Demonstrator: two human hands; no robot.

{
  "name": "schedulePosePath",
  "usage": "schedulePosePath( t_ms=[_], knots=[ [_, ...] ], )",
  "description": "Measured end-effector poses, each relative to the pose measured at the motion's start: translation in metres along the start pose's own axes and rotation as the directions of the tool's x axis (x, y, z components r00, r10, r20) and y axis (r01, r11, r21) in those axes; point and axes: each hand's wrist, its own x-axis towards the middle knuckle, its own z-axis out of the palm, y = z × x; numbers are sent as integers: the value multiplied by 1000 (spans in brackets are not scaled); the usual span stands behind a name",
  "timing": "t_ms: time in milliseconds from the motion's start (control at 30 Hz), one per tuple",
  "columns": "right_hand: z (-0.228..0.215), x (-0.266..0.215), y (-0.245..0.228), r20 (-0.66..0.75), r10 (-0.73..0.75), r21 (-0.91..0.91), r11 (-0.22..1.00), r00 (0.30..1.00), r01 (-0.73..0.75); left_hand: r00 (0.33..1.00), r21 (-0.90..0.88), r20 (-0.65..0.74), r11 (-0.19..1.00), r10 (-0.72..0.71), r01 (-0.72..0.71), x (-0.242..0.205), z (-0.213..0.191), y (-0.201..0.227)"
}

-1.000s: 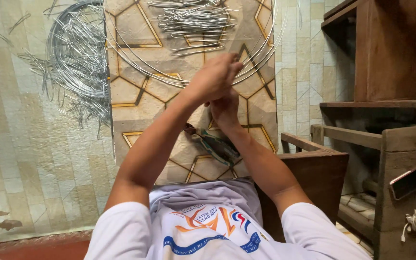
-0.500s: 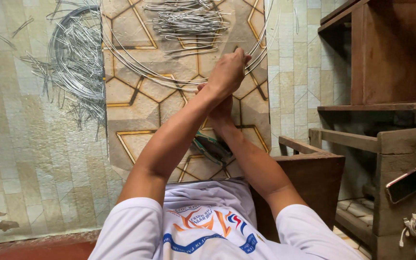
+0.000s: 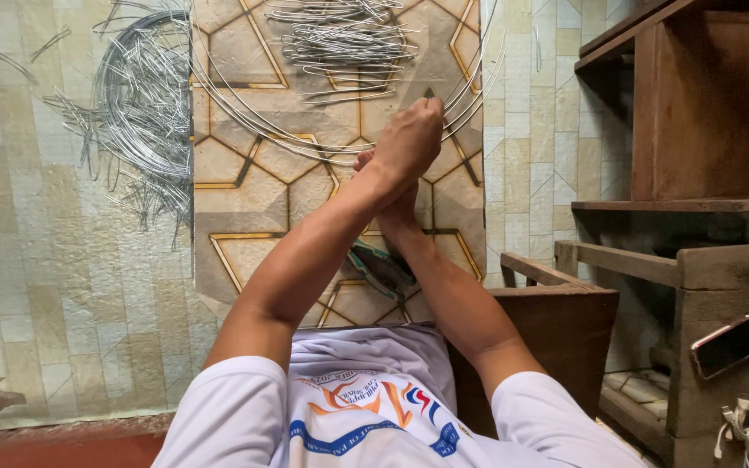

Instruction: Assembling a circular wire frame by securing concentric wire rings with small wire ties and pliers.

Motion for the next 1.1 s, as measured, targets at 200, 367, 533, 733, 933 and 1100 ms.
schedulePosePath(
  t_ms=[200, 367, 533, 733, 933, 1100],
  knots=[
    [-1, -3, -3, -6, -2, 53, 999, 1000, 2, 996, -180, -77, 983, -35, 21, -3, -12, 7],
    [0, -6, -5, -7, 6, 96, 995, 1000, -6, 994, -259, -93, 966, -54, 28, 0, -14, 7],
    [-1, -9, -7, -12, 17, 134, 991, 1000, -15, 992, -282, -94, 958, -78, 48, 6, -8, 4],
    [-1, -9, -8, -4, 16, 183, 983, 1000, -15, 993, -318, -39, 944, -110, 92, 6, -17, 7],
    [-3, -10, -6, 7, 19, 229, 973, 1000, -20, 993, -318, -20, 942, -120, 107, 11, -13, 7],
    [-5, -8, -5, 17, 17, 276, 961, 1000, -21, 993, -318, 4, 942, -116, 111, 8, -22, 13]
  ],
)
